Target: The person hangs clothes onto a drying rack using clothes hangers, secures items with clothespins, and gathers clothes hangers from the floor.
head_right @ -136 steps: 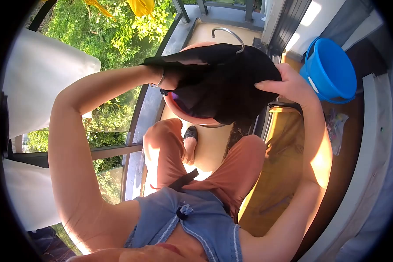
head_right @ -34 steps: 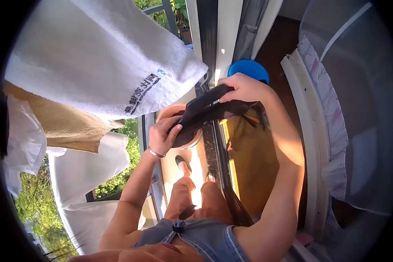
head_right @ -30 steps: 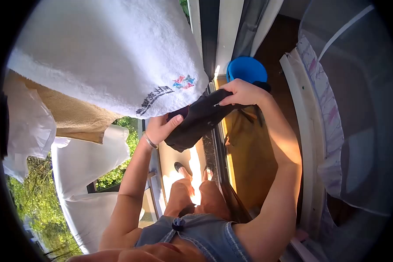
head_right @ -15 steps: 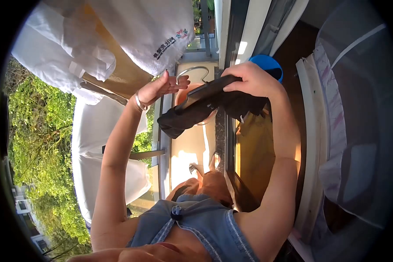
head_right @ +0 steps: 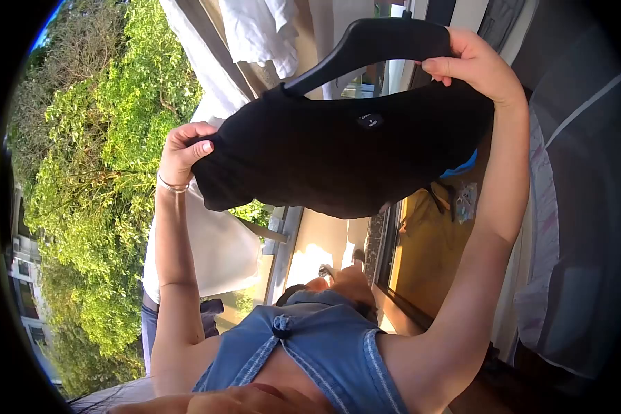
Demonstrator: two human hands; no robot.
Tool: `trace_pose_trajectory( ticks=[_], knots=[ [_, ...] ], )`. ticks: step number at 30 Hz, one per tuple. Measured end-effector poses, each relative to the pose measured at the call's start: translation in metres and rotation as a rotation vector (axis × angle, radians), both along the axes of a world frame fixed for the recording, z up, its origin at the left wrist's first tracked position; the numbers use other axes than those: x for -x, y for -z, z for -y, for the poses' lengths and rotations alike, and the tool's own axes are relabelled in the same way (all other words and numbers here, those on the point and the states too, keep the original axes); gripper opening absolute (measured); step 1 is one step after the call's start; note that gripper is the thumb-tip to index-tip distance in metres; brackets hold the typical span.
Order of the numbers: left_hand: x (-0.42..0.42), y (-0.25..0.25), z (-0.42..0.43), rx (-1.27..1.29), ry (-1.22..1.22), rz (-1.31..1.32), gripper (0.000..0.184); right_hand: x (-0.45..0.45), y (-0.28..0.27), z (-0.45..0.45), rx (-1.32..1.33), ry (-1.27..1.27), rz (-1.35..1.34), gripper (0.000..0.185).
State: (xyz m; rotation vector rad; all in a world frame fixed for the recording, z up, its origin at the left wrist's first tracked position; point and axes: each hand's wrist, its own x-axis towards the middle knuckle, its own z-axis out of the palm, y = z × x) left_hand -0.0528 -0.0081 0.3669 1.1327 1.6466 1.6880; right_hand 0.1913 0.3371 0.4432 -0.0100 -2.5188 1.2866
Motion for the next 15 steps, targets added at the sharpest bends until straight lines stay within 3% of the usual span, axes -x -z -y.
trace_pose_trajectory(
  ticks=[1, 4, 7, 9, 11, 14, 15],
  knots=[
    [0.006, -0.001, 0.011, -0.134, 0.019, 0.080, 0.013, -0.003, -0.002, 0.004, 0.015, -0.012, 0.038, 0.008],
    [-0.011, -0.023, 0.038, -0.312, -0.116, -0.098, 0.011, -0.003, -0.001, 0.015, 0.083, -0.040, -0.007, 0.011],
    [-0.024, -0.043, 0.069, -0.381, -0.088, -0.318, 0.025, 0.012, -0.001, 0.018, 0.145, -0.107, -0.113, 0.012],
    [-0.034, -0.069, 0.079, -0.194, -0.313, -0.803, 0.047, 0.031, -0.002, 0.034, 0.152, -0.138, -0.173, 0.013],
    [-0.055, -0.089, 0.070, -0.072, -0.439, -1.017, 0.049, 0.050, -0.005, 0.050, 0.144, -0.203, -0.243, 0.013],
    [-0.080, -0.098, 0.049, 0.314, -0.546, -1.398, 0.043, 0.078, -0.019, 0.074, 0.035, -0.305, -0.267, 0.015],
    [-0.081, -0.095, 0.040, 0.281, -0.530, -1.374, 0.033, 0.086, -0.025, 0.079, -0.017, -0.313, -0.280, 0.014]
  ],
)
